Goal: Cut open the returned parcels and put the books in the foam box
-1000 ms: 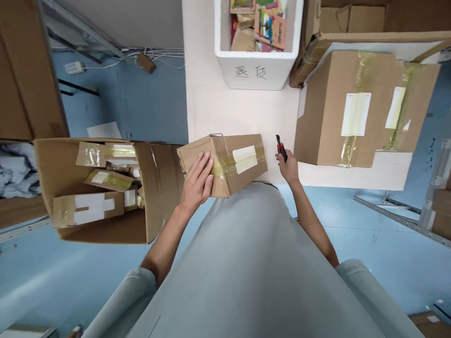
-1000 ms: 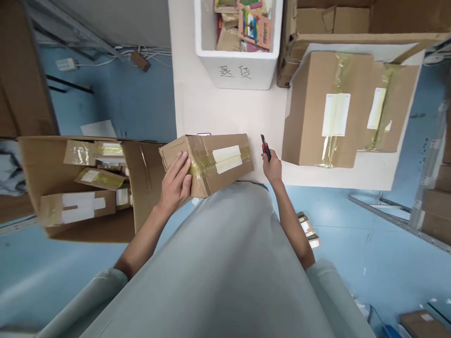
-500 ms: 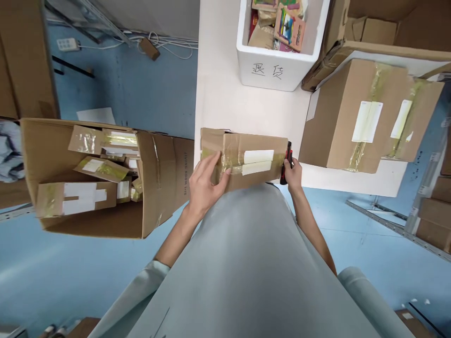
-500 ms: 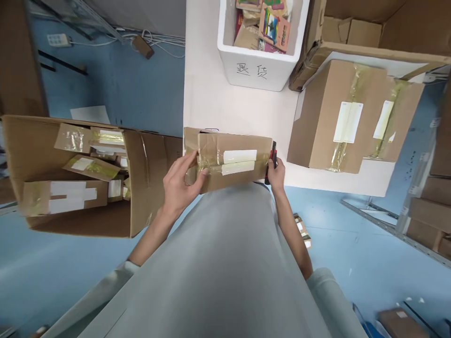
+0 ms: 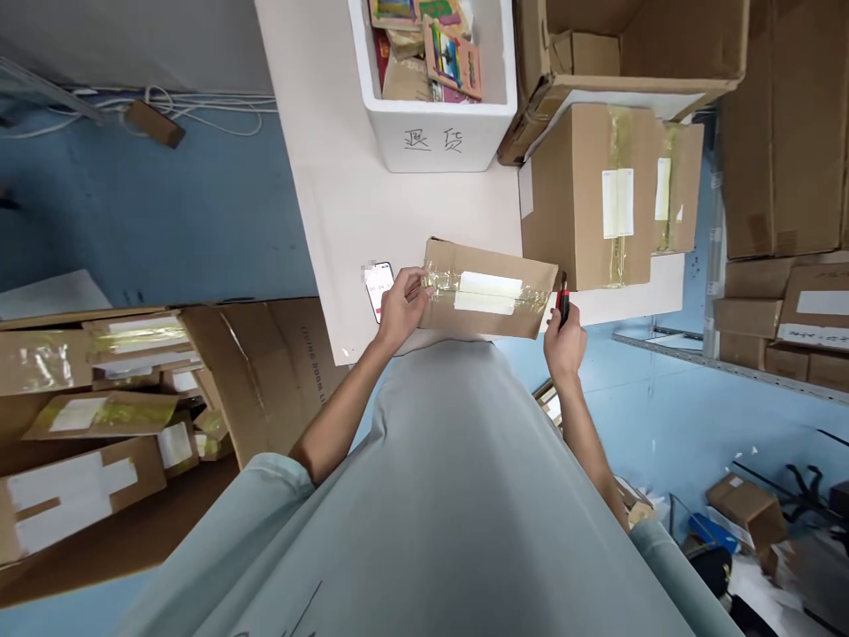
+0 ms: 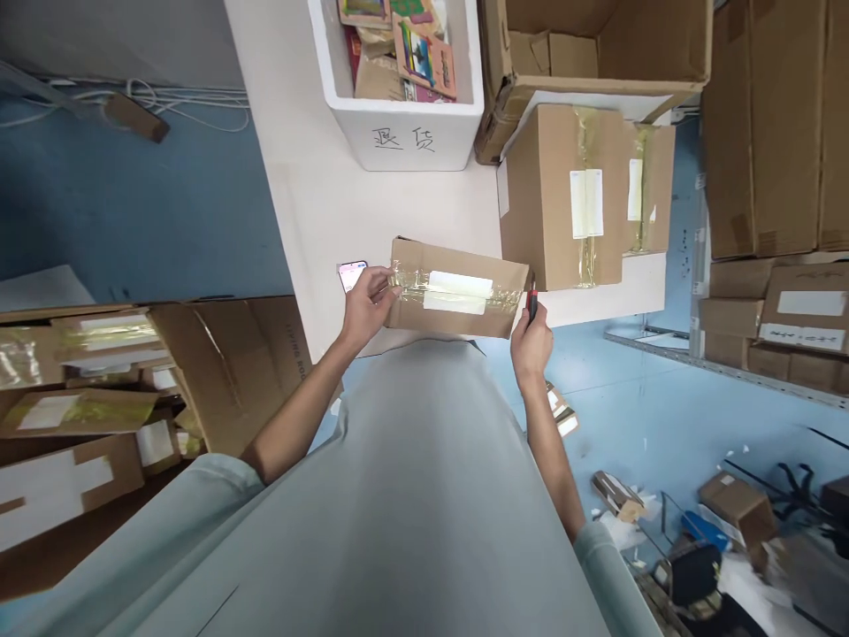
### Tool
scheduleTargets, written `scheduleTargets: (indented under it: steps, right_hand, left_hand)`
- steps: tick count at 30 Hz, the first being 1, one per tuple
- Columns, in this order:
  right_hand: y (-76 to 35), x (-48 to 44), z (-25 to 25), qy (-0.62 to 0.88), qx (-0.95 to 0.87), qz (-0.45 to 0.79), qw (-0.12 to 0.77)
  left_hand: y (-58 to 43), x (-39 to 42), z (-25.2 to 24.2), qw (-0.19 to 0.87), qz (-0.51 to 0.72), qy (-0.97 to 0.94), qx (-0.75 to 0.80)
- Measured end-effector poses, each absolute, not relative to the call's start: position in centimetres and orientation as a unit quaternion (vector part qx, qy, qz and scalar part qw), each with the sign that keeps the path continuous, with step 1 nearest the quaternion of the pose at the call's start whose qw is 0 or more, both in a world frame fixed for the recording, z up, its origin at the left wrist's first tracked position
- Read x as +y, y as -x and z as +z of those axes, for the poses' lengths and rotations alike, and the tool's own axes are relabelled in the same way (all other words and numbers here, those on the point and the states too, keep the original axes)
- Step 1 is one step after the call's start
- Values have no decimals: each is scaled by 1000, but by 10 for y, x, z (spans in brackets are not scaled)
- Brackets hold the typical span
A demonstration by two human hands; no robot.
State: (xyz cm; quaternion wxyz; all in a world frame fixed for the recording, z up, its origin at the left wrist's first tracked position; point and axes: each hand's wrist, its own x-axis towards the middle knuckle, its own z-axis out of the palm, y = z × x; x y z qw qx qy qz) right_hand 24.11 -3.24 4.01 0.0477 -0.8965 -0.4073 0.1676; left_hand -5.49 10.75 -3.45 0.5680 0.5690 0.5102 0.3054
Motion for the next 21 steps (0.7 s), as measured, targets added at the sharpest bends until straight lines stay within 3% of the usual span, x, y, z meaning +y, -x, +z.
scheduleTargets:
  steps: [3, 9, 16, 21]
  right_hand:
    - [-222, -22, 64, 908, -395, 132, 35]
    - [-176, 28, 101, 758, -604, 243, -53]
    - [-140, 77, 101, 636, -699, 222, -239]
    - [-137, 86, 97, 615, -708, 210, -275]
  left_hand:
    - [57, 112, -39, 573, 293, -570, 511]
    - [62, 120, -45, 618, 290, -559, 471]
    - [58, 119, -52, 641, 304, -542, 450]
    - [55, 118, -58, 658, 315, -521, 443]
